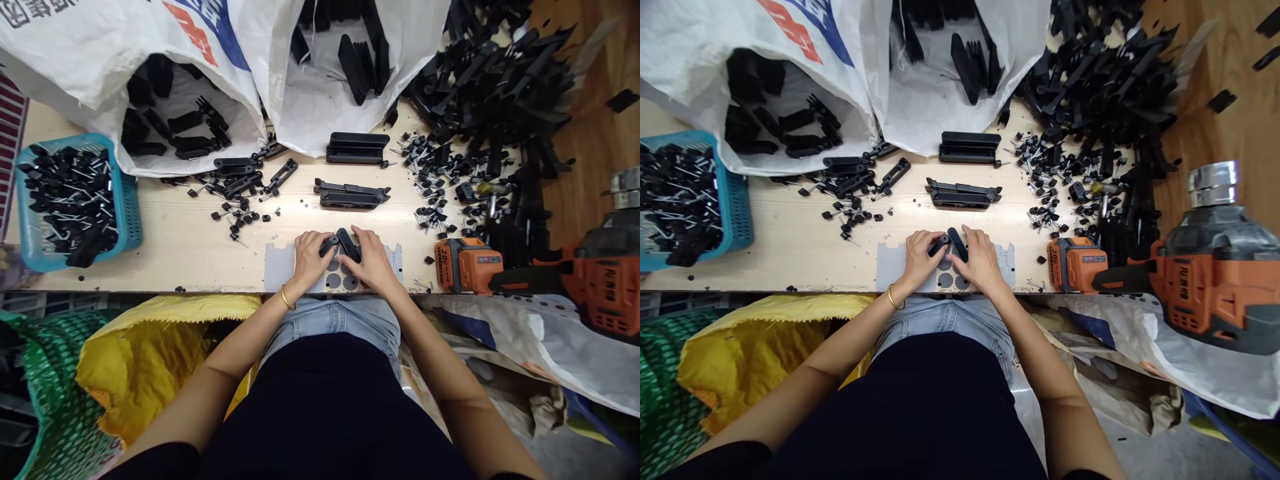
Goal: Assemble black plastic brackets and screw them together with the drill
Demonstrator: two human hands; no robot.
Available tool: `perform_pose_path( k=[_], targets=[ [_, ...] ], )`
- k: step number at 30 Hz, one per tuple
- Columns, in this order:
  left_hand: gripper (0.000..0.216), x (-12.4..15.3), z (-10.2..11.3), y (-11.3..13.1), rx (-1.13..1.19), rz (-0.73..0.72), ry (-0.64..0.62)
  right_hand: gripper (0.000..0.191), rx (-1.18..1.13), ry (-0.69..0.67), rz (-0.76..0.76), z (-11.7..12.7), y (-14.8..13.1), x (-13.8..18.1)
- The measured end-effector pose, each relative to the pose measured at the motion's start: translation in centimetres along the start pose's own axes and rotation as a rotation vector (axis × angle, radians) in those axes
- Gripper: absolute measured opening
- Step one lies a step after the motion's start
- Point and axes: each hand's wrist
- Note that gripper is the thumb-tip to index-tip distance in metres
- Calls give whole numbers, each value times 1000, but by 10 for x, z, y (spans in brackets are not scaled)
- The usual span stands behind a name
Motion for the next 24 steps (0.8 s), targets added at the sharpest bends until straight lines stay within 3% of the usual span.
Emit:
perform_pose_path(
  k=[4, 8, 18, 24],
  targets=[
    [20, -1, -3, 1, -9, 19, 20, 47, -75, 16, 49, -9, -4, -22],
    [20, -4, -8, 2, -33, 38, 26, 47, -134, 29, 96, -14, 2, -22],
    [21, -22, 2, -13, -103, -182, -150, 50, -118, 44, 87, -16, 4, -24],
    [25, -29, -2, -2, 6, -117, -141, 51, -83, 68, 57, -17, 2, -23]
  ],
)
Point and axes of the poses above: each hand's wrist, its own x-axis away from the middle knuckle, its own z-axis out of the back of the hand, y = z × x, and after that the axes turned 14 degrees about -y, right-handed
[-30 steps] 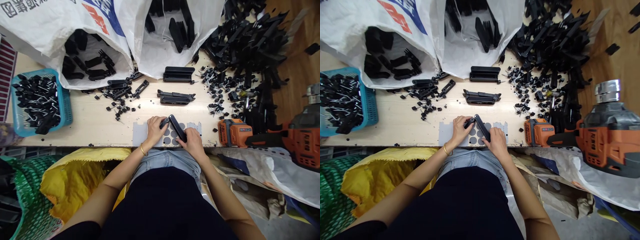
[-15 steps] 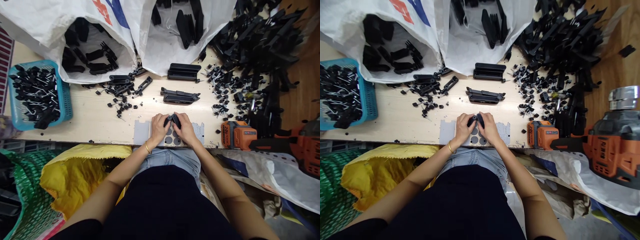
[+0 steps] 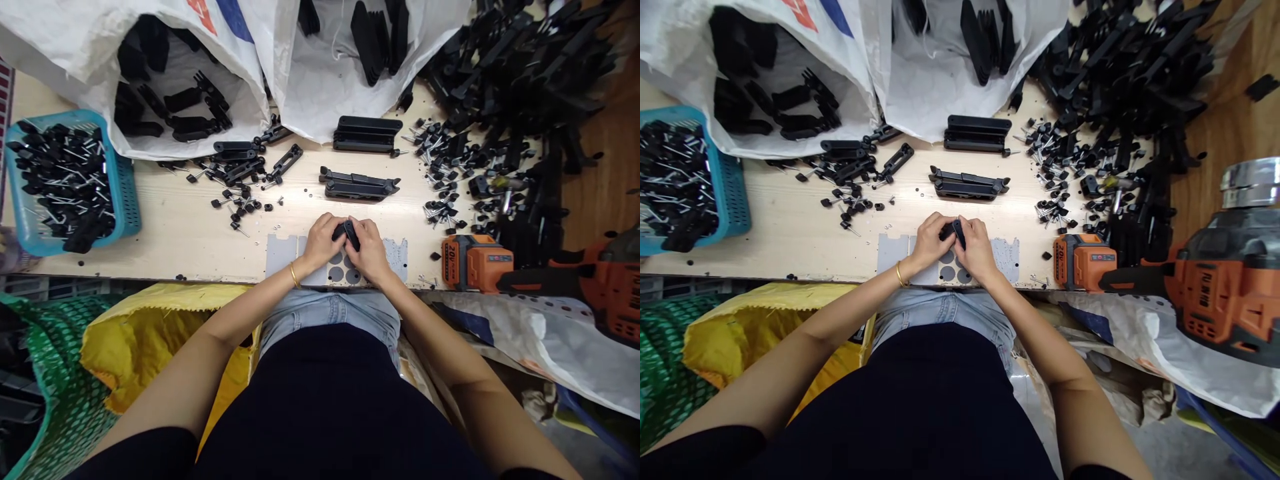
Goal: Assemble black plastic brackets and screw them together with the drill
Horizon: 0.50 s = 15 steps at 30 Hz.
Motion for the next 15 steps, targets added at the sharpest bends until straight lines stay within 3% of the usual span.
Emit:
perform_pose_path(
  k=[3, 8, 13, 15],
  targets=[
    [24, 6, 3, 2, -17, -28, -19, 48, 21, 22, -24, -2, 0, 2],
    [6, 12, 2, -1, -42, 73, 117, 48, 23, 40, -1, -4, 1, 5],
    [6, 0, 5, -11, 9, -196, 30, 51, 1, 62, 76, -5, 5, 7],
    [5, 0, 1, -8, 31, -173, 83, 51, 3, 74, 90, -5, 7, 7]
  ],
)
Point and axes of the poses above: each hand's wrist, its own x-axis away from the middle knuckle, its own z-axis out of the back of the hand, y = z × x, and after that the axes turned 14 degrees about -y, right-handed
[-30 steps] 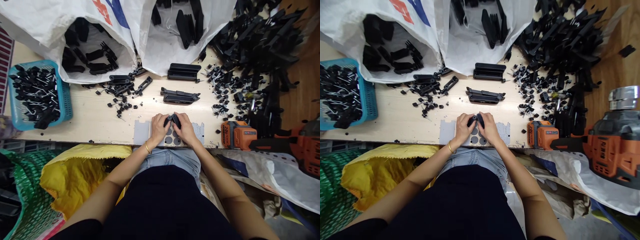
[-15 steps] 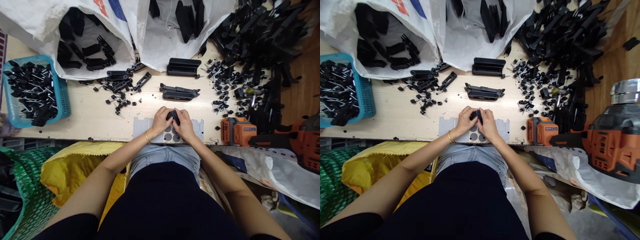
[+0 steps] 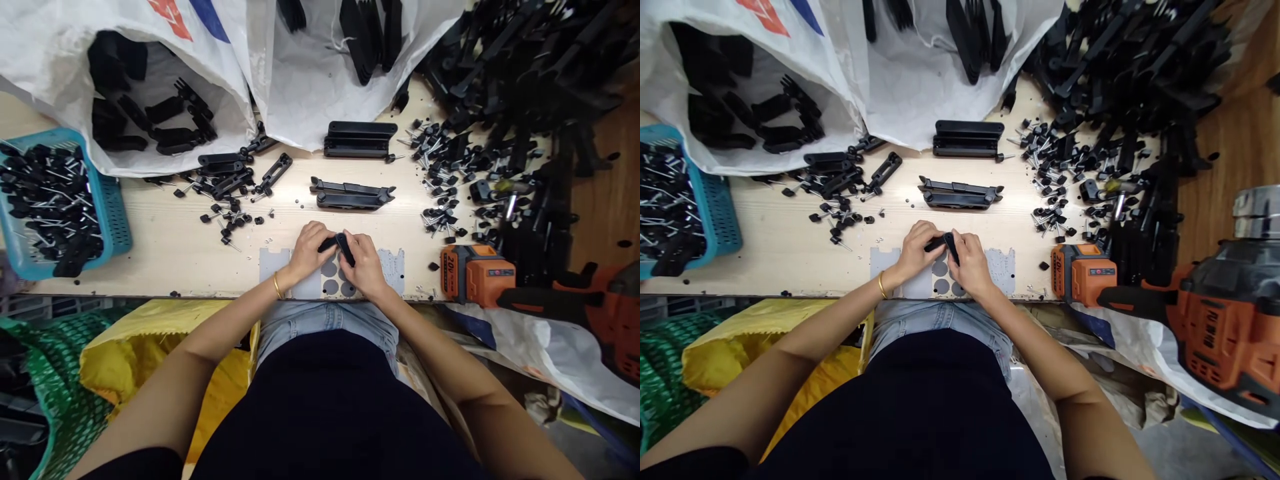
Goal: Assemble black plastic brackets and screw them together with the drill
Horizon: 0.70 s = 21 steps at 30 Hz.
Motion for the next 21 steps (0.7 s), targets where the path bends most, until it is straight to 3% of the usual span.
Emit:
perform_pose_path(
  k=[4, 12, 18, 21],
  targets=[
    [2, 6, -14, 10, 5, 168, 166, 52, 3, -7, 8, 0, 0, 0],
    [22, 1, 0, 4, -4, 85, -43, 52, -22, -14, -22, 1, -1, -1],
    [17, -1, 1, 10, -1, 122, -89, 53, -72, -24, -41, 3, -8, 3],
    [17, 2, -2, 10, -5, 92, -65, 45, -206, -89, -18, 26, 3, 0]
  ],
)
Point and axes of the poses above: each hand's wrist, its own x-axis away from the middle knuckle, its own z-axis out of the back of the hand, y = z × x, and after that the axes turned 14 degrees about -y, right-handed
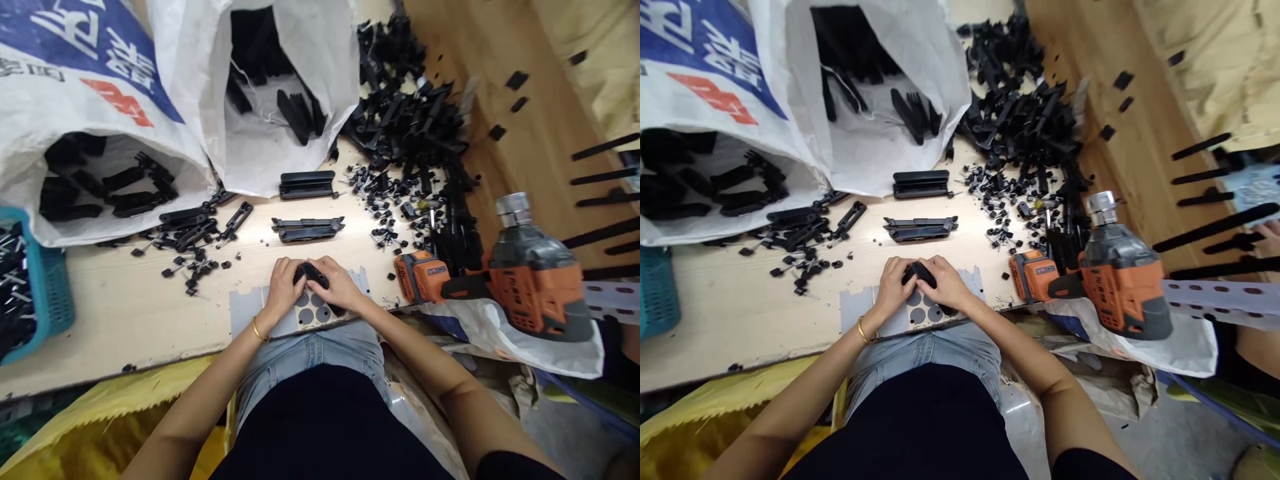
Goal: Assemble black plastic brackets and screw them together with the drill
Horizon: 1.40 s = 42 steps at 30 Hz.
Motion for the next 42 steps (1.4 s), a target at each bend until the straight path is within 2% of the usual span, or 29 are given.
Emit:
perform_pose_path(
  k=[2, 5, 7, 9, 11, 13, 15, 17, 19, 22, 24, 26, 28, 32, 35, 37, 39, 40, 42],
  targets=[
    [20, 1, -3, -2, -9, -23, 29, 36, -60, 131, -78, 34, 12, -8],
    [23, 2, -6, -3, 5, -38, 67, 34, 13, 560, -339, 104, 38, -34],
    [24, 2, -6, -2, 31, -32, 75, 40, 102, 719, -519, 150, 56, -62],
    [25, 1, -6, -2, 53, -28, 72, 52, 186, 763, -632, 189, 72, -93],
    [25, 0, -6, -2, 66, -32, 70, 59, 214, 740, -709, 215, 82, -119],
    [24, -1, -6, -3, 74, -37, 74, 53, 172, 749, -755, 232, 88, -135],
    [23, -2, -6, -3, 87, -38, 79, 36, 115, 792, -766, 240, 91, -137],
    [22, -2, -6, -3, 99, -33, 83, 24, 57, 858, -729, 242, 92, -129],
    [22, -2, -6, -3, 103, -26, 81, 23, -76, 959, -630, 237, 90, -116],
    [23, -3, -5, -2, 99, -12, 71, 18, -430, 1091, -398, 222, 81, -95],
    [23, -3, -5, -1, 99, -11, 64, 10, -618, 1096, -256, 206, 68, -78],
    [23, -3, -5, 1, 86, -6, 66, 12, -714, 1048, -137, 189, 48, -56],
    [23, 0, -6, 3, 35, 52, 104, 21, -702, 955, -82, 173, 23, -25],
    [30, 21, -4, 7, -33, 312, 211, 25, -584, 773, -120, 153, -21, 40],
    [53, 41, 6, 11, -93, 401, 257, 25, -629, 612, -148, 144, -24, 59],
    [61, 47, 16, 15, -193, 279, 186, 25, -618, 443, -207, 135, -13, 52],
    [58, 42, 24, 20, -292, 51, 1, 24, -486, 312, -277, 124, 0, 37],
    [53, 37, 27, 21, -329, -44, -94, 28, -365, 296, -305, 120, 5, 29],
    [40, 22, 30, 22, -377, -122, -218, 41, -47, 371, -367, 113, 7, 18]
  ],
)
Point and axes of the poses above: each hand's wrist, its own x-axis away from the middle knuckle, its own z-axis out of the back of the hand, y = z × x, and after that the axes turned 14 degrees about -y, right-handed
